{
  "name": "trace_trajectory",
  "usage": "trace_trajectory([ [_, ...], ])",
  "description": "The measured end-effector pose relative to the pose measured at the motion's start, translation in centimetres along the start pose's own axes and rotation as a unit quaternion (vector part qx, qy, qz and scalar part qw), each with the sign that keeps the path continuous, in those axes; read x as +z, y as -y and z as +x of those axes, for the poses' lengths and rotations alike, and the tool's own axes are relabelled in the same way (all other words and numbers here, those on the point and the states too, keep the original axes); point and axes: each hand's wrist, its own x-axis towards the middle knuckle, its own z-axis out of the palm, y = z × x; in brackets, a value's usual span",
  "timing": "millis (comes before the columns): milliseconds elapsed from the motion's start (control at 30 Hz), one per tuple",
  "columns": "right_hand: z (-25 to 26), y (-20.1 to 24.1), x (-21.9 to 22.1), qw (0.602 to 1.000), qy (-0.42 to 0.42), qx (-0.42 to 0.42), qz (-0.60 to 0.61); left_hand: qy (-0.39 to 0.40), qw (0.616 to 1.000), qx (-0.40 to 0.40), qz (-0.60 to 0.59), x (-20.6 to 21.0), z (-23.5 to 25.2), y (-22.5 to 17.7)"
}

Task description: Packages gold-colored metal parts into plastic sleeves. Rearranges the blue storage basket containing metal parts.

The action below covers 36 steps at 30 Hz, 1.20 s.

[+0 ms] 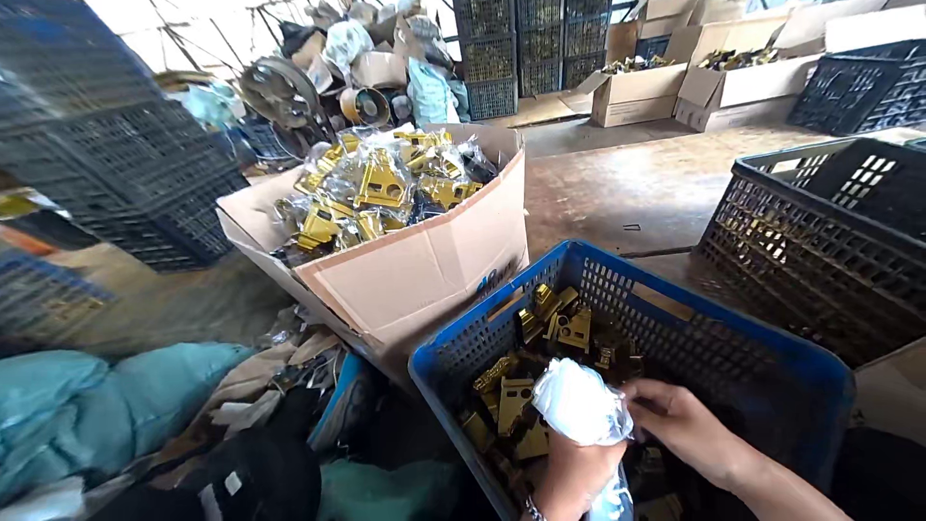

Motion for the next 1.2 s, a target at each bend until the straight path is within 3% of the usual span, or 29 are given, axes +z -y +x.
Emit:
trace_trajectory([
  [67, 0.2, -0.3, 0.5, 0.998, -0.061, 0.012, 0.014, 0.032, 0.997, -0.067, -0.036, 0.2, -0.1, -0.9],
  [133, -0.4, -0.5, 0.8, 0.994, -0.072, 0.043, 0.070, 0.042, 0.985, -0.126, -0.108, 0.2, -0.2, -1.8],
  [267, -2.4, -0.5, -0.2, 0.980, 0.069, 0.081, 0.171, -0.035, 0.966, -0.193, -0.171, -1.0, 0.3, -3.9],
  [367, -1.6, 1.0, 0.3, 0.982, -0.007, 0.101, 0.162, 0.046, 0.977, -0.158, -0.136, -1.4, 0.1, -3.0],
  [433, -1.1, 0.6, -0.3, 0.976, -0.017, 0.104, 0.191, 0.058, 0.985, -0.135, -0.090, -1.6, -0.1, -2.2],
  [567, -2.0, -0.8, -2.1, 0.970, 0.102, 0.130, 0.181, -0.052, 0.985, -0.129, -0.105, -1.6, 0.6, -2.7],
  [667, -2.0, -0.9, -2.2, 0.958, 0.150, 0.131, 0.208, 0.003, 0.993, -0.079, -0.092, -1.7, 0.5, -2.0],
  [733, -2.0, -0.7, -1.8, 0.960, 0.167, 0.113, 0.191, 0.031, 0.999, -0.004, -0.016, -2.1, 0.2, -0.7],
  [767, -2.0, -0.6, -1.8, 0.965, 0.172, 0.107, 0.169, 0.008, 0.996, 0.059, 0.069, -2.9, 0.4, 0.1],
  [833, -2.1, -0.7, -2.1, 0.970, 0.166, 0.106, 0.146, -0.118, 0.946, 0.170, 0.249, -5.6, 1.5, 1.3],
  [867, -2.3, -1.0, -2.3, 0.971, 0.150, 0.107, 0.154, -0.186, 0.927, 0.180, 0.272, -7.2, 2.2, 1.2],
  [933, -2.1, -1.0, -2.3, 0.974, 0.073, 0.130, 0.171, -0.280, 0.931, 0.141, 0.188, -8.7, 3.3, -0.4],
  [967, -1.7, -0.7, -2.2, 0.979, 0.041, 0.133, 0.149, -0.278, 0.950, 0.098, 0.105, -8.0, 2.8, -1.7],
  [1000, -1.1, -0.4, -1.7, 0.988, 0.032, 0.114, 0.097, -0.225, 0.973, 0.047, 0.030, -7.1, 1.5, -2.7],
  [1100, -0.1, 1.4, 1.2, 0.979, 0.156, -0.094, -0.087, -0.003, 0.993, -0.098, -0.069, -4.6, -2.1, -2.6],
  [1167, 0.9, 2.7, 2.6, 0.938, 0.266, -0.172, -0.138, 0.047, 0.995, -0.070, -0.061, -5.3, -2.8, -1.6],
  [1200, 1.7, 2.8, 2.6, 0.936, 0.301, -0.147, -0.107, 0.024, 0.999, -0.019, -0.023, -6.3, -2.8, -1.7],
])
